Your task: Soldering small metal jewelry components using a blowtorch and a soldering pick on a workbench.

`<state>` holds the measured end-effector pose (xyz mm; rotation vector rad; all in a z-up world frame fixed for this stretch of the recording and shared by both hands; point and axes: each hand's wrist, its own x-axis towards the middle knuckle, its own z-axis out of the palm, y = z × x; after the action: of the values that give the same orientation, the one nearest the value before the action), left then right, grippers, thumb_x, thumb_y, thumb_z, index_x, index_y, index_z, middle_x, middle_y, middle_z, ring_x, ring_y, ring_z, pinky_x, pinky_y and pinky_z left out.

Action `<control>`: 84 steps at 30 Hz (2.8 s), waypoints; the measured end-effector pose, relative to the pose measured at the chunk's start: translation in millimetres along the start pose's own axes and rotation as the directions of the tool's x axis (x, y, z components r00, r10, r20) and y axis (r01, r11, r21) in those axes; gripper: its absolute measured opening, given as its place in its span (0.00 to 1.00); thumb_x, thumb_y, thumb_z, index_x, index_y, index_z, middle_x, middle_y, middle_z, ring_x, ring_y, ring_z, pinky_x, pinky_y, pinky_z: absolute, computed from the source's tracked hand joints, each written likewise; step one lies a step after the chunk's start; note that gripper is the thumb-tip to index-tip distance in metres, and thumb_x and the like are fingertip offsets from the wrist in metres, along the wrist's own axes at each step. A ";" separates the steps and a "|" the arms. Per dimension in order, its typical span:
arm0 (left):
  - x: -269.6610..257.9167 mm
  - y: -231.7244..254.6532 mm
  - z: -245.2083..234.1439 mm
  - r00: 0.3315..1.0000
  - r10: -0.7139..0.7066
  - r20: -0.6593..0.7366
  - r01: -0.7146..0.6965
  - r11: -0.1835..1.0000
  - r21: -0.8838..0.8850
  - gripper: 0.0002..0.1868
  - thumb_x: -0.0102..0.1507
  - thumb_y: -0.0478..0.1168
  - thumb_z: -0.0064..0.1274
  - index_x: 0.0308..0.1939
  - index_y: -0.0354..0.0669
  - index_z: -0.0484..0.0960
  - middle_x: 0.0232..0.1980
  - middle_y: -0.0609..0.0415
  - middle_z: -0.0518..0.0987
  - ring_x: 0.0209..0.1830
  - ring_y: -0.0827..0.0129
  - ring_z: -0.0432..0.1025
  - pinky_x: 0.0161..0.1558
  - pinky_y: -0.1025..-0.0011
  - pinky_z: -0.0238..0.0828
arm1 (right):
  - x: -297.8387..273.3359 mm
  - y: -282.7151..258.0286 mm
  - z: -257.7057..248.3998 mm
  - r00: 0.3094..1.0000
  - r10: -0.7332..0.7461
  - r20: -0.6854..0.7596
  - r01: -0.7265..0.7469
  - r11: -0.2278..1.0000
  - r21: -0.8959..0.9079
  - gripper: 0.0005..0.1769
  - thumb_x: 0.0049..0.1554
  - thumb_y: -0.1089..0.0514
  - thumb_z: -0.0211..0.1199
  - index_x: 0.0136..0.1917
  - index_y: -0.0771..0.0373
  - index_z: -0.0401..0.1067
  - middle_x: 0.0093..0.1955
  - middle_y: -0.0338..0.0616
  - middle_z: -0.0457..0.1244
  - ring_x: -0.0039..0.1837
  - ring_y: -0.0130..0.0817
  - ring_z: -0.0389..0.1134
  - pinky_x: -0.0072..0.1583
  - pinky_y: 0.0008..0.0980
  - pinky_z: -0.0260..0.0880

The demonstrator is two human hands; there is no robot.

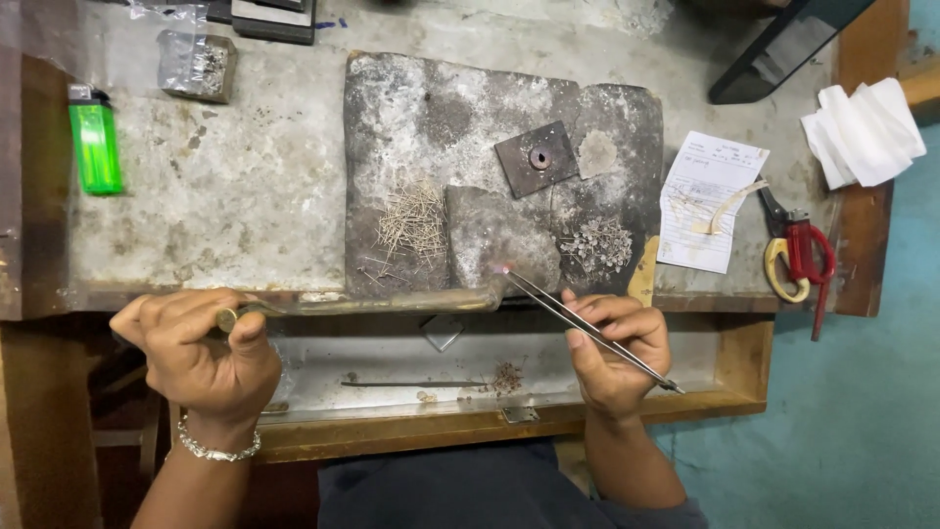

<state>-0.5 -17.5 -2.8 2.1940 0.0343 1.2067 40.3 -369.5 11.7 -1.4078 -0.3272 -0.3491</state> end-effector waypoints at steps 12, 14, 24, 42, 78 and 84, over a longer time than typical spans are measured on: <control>0.4 1.5 -0.2 1.000 -0.019 0.025 0.019 1.000 0.004 0.18 0.73 0.48 0.49 0.39 0.34 0.73 0.32 0.49 0.78 0.38 0.62 0.65 0.54 0.64 0.55 | -0.8 1.3 -2.9 1.000 0.011 0.005 -0.011 1.000 0.016 0.16 0.55 0.68 0.68 0.47 0.57 0.62 0.47 0.49 0.65 0.53 0.42 0.72 0.67 0.52 0.79; 0.6 1.1 1.0 1.000 -0.003 0.021 0.004 1.000 -0.010 0.16 0.74 0.46 0.49 0.41 0.34 0.71 0.32 0.48 0.78 0.37 0.62 0.65 0.54 0.63 0.55 | -1.0 2.0 -3.5 1.000 0.008 0.007 -0.008 1.000 0.012 0.16 0.55 0.68 0.69 0.47 0.57 0.62 0.47 0.48 0.65 0.53 0.41 0.72 0.66 0.52 0.79; 0.1 4.9 -0.6 0.995 -0.102 -0.011 0.103 0.993 0.049 0.25 0.72 0.53 0.45 0.30 0.36 0.68 0.28 0.52 0.72 0.33 0.65 0.62 0.56 0.64 0.53 | 1.2 5.0 -10.5 0.998 0.030 -0.057 -0.024 0.995 0.100 0.16 0.55 0.69 0.68 0.49 0.58 0.62 0.48 0.49 0.65 0.53 0.42 0.71 0.65 0.52 0.79; 4.9 11.2 -10.6 0.980 -0.197 0.032 0.193 0.977 0.094 0.31 0.73 0.56 0.40 0.22 0.40 0.65 0.25 0.53 0.70 0.31 0.64 0.62 0.57 0.62 0.51 | 52.5 -17.2 -15.7 0.919 0.383 -0.094 -0.370 0.920 0.127 0.13 0.60 0.70 0.64 0.50 0.61 0.61 0.46 0.49 0.63 0.46 0.47 0.73 0.55 0.46 0.83; 5.4 6.2 -11.5 0.986 -0.164 0.015 0.163 0.984 0.070 0.29 0.73 0.55 0.43 0.25 0.38 0.63 0.24 0.53 0.68 0.27 0.67 0.57 0.55 0.62 0.49 | 86.5 -24.4 -35.2 0.896 0.420 0.142 -0.438 0.889 0.133 0.12 0.57 0.75 0.66 0.44 0.64 0.64 0.48 0.55 0.69 0.49 0.49 0.76 0.55 0.44 0.85; 5.4 6.8 -9.5 0.993 -0.114 0.018 0.113 0.993 0.029 0.24 0.74 0.51 0.45 0.32 0.33 0.67 0.27 0.48 0.73 0.30 0.62 0.61 0.56 0.61 0.52 | 17.7 -1.4 -31.8 0.975 0.219 -0.034 -0.212 0.966 0.149 0.13 0.57 0.71 0.68 0.47 0.61 0.66 0.49 0.51 0.67 0.55 0.45 0.74 0.59 0.53 0.83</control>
<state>-6.4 -16.5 8.5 2.1966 0.1662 1.1274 56.3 -402.0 16.2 -1.2761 -0.1529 -0.1775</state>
